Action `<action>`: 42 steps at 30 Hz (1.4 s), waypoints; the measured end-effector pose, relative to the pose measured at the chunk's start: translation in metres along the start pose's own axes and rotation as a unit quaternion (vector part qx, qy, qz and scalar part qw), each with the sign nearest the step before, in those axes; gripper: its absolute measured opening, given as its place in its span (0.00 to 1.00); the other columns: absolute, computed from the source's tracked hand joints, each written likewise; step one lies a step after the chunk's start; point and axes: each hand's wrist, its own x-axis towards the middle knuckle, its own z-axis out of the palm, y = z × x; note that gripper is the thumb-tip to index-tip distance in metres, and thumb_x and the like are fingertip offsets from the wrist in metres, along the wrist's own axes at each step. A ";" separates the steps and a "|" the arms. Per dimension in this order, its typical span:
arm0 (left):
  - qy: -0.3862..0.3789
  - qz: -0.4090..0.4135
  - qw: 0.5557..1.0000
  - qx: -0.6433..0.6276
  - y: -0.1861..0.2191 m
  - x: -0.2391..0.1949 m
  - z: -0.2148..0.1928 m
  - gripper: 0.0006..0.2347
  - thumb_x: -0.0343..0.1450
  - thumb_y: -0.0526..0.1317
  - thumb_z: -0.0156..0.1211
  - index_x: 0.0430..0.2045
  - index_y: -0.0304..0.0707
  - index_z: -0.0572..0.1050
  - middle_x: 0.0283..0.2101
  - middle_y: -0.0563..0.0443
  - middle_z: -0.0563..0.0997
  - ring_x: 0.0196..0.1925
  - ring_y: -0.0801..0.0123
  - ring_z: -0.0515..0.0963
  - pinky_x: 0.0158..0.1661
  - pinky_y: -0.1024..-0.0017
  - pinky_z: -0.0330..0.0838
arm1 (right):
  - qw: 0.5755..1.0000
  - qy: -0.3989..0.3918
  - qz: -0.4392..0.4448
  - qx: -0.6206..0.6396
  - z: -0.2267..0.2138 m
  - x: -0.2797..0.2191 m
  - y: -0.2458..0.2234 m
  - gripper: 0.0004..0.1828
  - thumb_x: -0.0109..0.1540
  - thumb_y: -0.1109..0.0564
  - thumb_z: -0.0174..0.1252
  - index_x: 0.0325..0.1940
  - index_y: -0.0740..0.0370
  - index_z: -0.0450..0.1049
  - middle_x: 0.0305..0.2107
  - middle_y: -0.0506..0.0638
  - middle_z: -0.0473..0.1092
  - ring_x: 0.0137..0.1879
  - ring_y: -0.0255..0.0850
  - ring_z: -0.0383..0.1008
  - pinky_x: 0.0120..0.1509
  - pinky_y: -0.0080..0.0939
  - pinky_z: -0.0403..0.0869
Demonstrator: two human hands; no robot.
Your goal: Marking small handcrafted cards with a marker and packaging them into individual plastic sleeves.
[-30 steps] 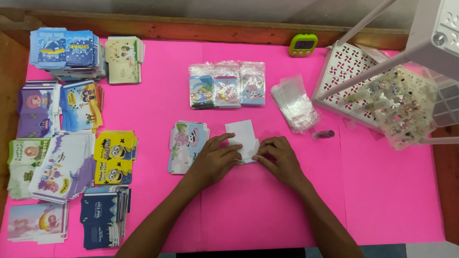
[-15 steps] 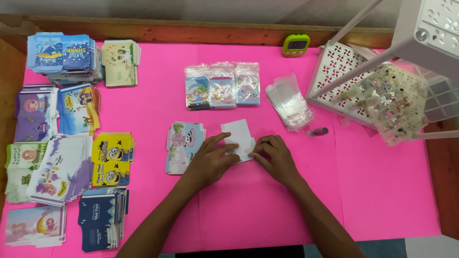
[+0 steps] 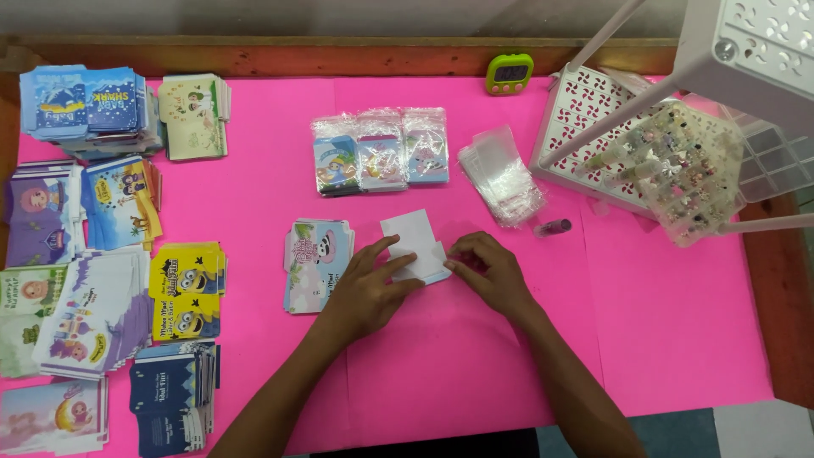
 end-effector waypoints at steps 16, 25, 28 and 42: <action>-0.025 -0.055 0.996 -0.070 -0.004 0.001 -0.005 0.07 0.72 0.39 0.64 0.38 0.58 0.85 0.57 0.56 0.81 0.74 0.46 0.62 0.66 0.43 0.60 | 0.997 -0.050 0.001 -0.052 -0.001 0.003 -0.013 0.14 0.55 0.53 0.73 0.43 0.53 0.81 0.40 0.49 0.76 0.50 0.48 0.77 0.56 0.50 0.74; -0.025 -0.040 0.999 -0.022 -0.006 0.000 0.000 0.05 0.72 0.46 0.64 0.38 0.61 0.84 0.56 0.60 0.80 0.75 0.50 0.60 0.67 0.45 0.58 | 0.997 -0.040 0.002 -0.059 0.000 0.002 -0.015 0.14 0.54 0.53 0.74 0.43 0.51 0.81 0.40 0.48 0.76 0.50 0.48 0.76 0.56 0.50 0.74; -0.024 -0.035 0.999 -0.029 -0.007 0.000 0.004 0.05 0.72 0.45 0.64 0.38 0.60 0.84 0.56 0.59 0.81 0.75 0.49 0.61 0.67 0.44 0.59 | 0.998 -0.040 0.006 -0.057 0.000 0.002 -0.017 0.14 0.54 0.53 0.74 0.43 0.52 0.81 0.40 0.48 0.76 0.50 0.48 0.76 0.56 0.50 0.74; -0.065 -0.030 0.997 -0.010 -0.003 0.001 -0.001 0.09 0.74 0.44 0.58 0.43 0.68 0.83 0.57 0.58 0.78 0.75 0.48 0.59 0.67 0.45 0.59 | 0.997 -0.050 0.004 -0.050 -0.003 0.001 -0.017 0.12 0.57 0.55 0.71 0.44 0.54 0.80 0.40 0.49 0.76 0.51 0.48 0.76 0.58 0.52 0.74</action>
